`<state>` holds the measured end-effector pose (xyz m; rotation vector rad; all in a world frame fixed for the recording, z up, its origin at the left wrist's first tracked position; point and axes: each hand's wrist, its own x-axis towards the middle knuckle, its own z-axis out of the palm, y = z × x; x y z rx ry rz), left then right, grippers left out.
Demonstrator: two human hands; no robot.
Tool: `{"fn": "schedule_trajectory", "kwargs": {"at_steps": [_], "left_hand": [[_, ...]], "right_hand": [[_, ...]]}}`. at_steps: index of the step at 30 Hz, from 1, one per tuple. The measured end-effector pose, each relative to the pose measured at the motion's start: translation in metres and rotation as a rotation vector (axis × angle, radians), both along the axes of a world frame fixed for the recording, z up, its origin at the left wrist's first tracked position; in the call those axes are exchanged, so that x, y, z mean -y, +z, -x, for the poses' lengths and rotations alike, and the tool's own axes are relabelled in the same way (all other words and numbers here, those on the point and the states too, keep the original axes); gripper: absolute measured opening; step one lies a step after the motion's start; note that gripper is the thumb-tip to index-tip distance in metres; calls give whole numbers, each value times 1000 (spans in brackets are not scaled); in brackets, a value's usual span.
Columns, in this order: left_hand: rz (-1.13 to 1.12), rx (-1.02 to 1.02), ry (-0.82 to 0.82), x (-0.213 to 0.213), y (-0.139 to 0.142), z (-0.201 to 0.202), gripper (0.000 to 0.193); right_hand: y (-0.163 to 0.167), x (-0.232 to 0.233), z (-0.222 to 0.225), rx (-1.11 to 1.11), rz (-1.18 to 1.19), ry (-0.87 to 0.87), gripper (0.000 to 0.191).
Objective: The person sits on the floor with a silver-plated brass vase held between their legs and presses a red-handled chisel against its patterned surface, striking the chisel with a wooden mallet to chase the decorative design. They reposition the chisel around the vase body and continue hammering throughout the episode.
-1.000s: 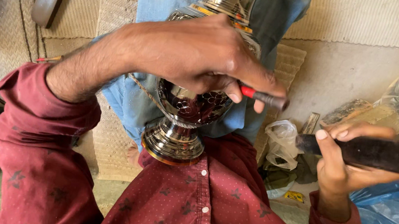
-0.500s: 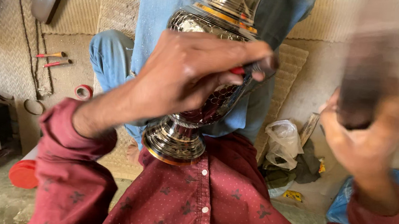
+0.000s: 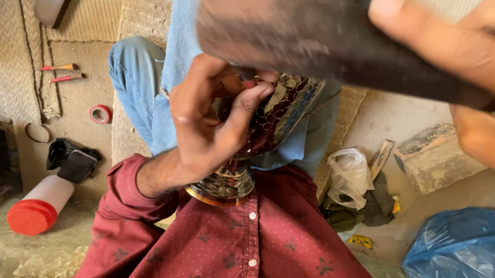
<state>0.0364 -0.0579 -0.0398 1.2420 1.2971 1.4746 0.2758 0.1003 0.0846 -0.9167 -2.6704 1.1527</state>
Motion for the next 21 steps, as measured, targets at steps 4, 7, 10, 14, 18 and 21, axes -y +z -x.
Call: {"fn": "schedule_trajectory", "kwargs": {"at_steps": [4,7,10,14,18,21], "left_hand": [[17,184,67,7,-8,-9,36],[15,147,125,5,-13,-11,41],[-65,191,151,4,-16,-12,48],[-81,169,168,7,-16,-14,50],[-88,197,187,8,-19,-15,54],[-91,224,217,7,-19,-14,66]], "right_hand": [[13,-5,21,54,-116,131,69],[20,-6,33,82,-199,179,71],[26,-7,39,86,-179,148,71],[30,-8,40,111,-162,150,71],[29,-7,36,132,-122,104,71],[30,-5,33,143,-82,48,70]]}}
